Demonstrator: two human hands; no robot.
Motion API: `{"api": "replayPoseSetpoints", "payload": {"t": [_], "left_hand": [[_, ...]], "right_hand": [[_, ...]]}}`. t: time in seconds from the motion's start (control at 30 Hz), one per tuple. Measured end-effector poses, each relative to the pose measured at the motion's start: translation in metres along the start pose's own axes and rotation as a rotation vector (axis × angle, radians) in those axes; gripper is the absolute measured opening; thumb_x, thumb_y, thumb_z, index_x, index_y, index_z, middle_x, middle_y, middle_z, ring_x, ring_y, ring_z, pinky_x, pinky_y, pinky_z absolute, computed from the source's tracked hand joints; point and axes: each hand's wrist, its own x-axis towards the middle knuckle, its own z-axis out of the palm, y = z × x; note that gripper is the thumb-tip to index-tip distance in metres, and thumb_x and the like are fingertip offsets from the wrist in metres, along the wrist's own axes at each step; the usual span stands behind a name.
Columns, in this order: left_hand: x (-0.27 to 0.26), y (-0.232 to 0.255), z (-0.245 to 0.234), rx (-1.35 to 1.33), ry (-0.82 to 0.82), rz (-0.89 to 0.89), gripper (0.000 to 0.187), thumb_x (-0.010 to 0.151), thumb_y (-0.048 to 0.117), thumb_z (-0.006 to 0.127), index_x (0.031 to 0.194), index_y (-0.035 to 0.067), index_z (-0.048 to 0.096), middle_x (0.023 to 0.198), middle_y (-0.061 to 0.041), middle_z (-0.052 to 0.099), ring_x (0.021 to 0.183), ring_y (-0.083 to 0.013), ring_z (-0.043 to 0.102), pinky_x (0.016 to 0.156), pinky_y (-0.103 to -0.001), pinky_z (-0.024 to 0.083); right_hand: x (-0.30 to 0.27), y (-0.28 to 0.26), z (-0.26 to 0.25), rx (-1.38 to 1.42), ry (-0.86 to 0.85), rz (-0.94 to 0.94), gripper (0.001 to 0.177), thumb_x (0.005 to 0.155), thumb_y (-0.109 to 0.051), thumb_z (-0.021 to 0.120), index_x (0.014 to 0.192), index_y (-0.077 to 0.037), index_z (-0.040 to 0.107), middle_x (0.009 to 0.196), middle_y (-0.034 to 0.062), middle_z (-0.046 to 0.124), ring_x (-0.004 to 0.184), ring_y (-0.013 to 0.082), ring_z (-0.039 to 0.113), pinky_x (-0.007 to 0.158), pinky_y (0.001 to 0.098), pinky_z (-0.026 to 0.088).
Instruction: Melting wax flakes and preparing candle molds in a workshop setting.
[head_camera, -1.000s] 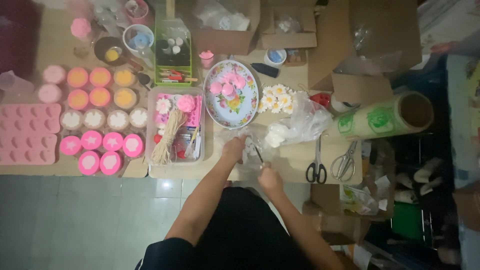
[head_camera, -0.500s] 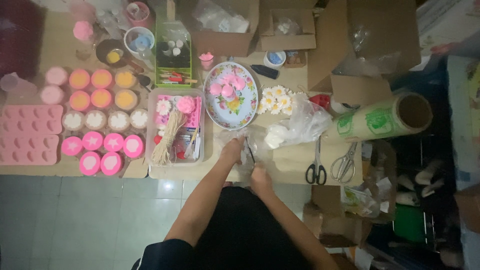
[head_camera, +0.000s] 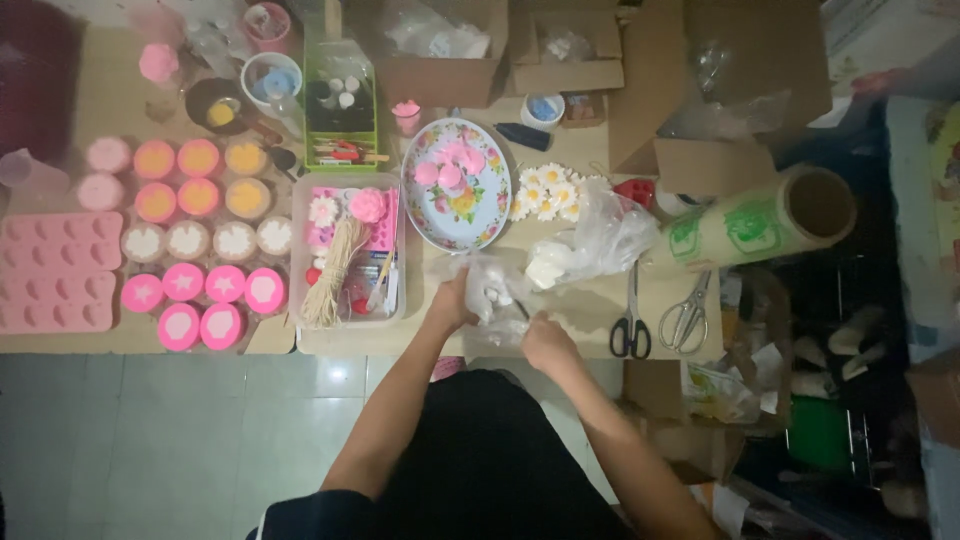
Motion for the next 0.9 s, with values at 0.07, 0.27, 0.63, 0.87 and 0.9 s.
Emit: {"api": "replayPoseSetpoints", "payload": {"t": [0.07,0.27,0.63,0.87,0.9], "left_hand": [[-0.008,0.0,-0.001,-0.04,0.039,-0.03,0.133,0.039,0.015,0.101,0.151,-0.002,0.031,0.112,-0.03,0.067,0.106,-0.0447,0.064,0.094,-0.046,0.054],[-0.02,-0.013,0.015,-0.212,0.179,-0.255,0.117,0.049,0.015,0.097,0.149,0.001,0.038,0.097,-0.027,0.071,0.091,-0.0427,0.072,0.082,-0.045,0.059],[-0.012,0.004,-0.001,-0.149,0.155,-0.165,0.114,0.049,0.005,0.093,0.149,0.001,0.037,0.104,-0.029,0.07,0.102,-0.0464,0.068,0.09,-0.046,0.057],[-0.012,0.001,-0.002,-0.164,0.148,-0.141,0.119,0.047,0.006,0.094,0.151,0.0,0.035,0.106,-0.028,0.07,0.102,-0.0438,0.068,0.09,-0.044,0.057],[-0.01,0.001,-0.002,-0.169,0.125,-0.148,0.117,0.05,0.006,0.093,0.152,0.0,0.035,0.104,-0.028,0.071,0.102,-0.043,0.07,0.09,-0.043,0.058]], "right_hand": [[-0.011,-0.012,-0.014,-0.012,-0.043,-0.022,0.035,0.094,-0.011,0.051,0.121,0.01,0.057,0.106,0.035,0.069,0.103,0.0486,0.068,0.091,0.0525,0.054],[-0.029,-0.053,-0.05,-0.105,-0.099,-0.07,0.026,0.091,-0.012,0.055,0.106,0.0,0.071,0.109,0.0262,0.07,0.106,0.0429,0.068,0.093,0.0511,0.054],[0.013,-0.092,-0.06,-0.321,-0.159,-0.113,0.028,0.089,-0.012,0.06,0.11,0.001,0.073,0.116,0.026,0.07,0.109,0.0408,0.07,0.093,0.0488,0.056],[0.062,-0.12,-0.069,-0.458,-0.261,-0.124,0.029,0.082,-0.011,0.064,0.107,-0.004,0.076,0.114,0.0198,0.074,0.107,0.037,0.072,0.089,0.0465,0.058],[0.066,-0.125,-0.072,-0.478,-0.301,-0.1,0.029,0.081,-0.011,0.063,0.106,-0.004,0.077,0.111,0.0182,0.076,0.103,0.0342,0.076,0.087,0.0448,0.06]]}}
